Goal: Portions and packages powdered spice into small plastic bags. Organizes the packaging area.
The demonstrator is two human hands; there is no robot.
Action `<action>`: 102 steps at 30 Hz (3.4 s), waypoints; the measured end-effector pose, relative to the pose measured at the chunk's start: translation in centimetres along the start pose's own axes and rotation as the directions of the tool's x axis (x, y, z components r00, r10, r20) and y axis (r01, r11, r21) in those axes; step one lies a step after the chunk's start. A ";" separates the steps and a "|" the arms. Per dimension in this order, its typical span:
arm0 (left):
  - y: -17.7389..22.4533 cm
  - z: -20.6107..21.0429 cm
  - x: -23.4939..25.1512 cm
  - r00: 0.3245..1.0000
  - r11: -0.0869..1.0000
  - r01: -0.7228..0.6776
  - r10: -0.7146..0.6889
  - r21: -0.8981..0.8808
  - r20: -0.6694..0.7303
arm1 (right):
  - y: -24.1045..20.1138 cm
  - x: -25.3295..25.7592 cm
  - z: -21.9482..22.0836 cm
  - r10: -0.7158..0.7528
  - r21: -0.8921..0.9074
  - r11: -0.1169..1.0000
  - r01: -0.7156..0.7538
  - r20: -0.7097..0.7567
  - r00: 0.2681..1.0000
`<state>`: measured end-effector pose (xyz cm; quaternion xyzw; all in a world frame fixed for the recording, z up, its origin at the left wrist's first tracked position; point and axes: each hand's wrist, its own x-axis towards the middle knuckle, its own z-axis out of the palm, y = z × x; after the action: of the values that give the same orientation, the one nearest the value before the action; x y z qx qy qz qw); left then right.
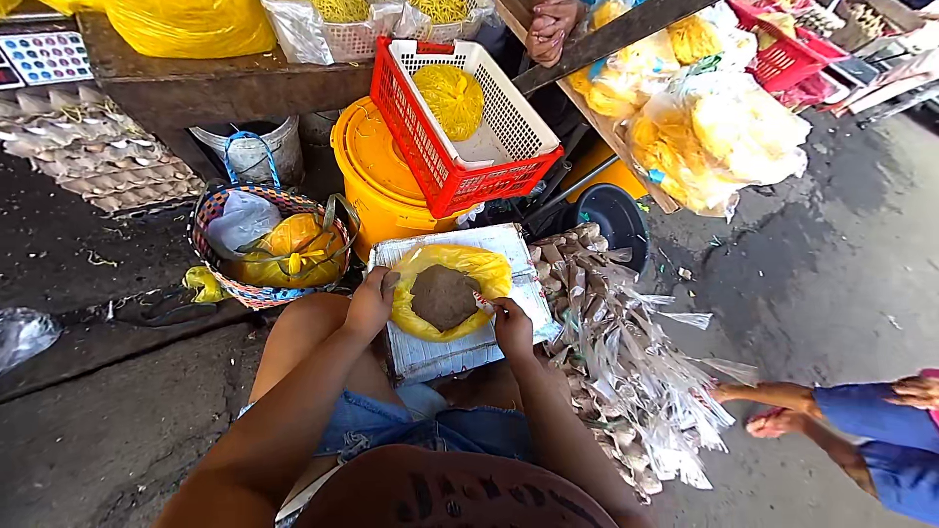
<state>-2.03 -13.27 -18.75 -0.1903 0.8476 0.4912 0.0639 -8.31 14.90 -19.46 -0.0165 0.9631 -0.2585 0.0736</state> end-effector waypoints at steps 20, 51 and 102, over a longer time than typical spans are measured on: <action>-0.3 0.5 -0.3 0.970 0.959 -0.192 0.153 0.208 0.191 | -3.2 0.7 -4.5 0.090 0.623 0.720 -0.305 0.352 0.932; -1.5 0.5 -0.1 0.974 0.935 -0.222 0.225 -0.276 -0.019 | -3.8 0.6 -8.0 -0.031 0.057 0.998 0.023 0.140 0.990; -0.6 0.5 -0.5 0.962 0.873 -0.251 0.272 -0.418 -0.009 | -5.1 -0.4 -6.9 -0.035 0.428 0.900 0.076 -0.104 0.994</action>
<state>-1.37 -12.97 -19.40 -0.0707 0.7398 0.6686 -0.0238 -8.96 13.92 -10.90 -0.0151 0.8835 -0.4677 0.0229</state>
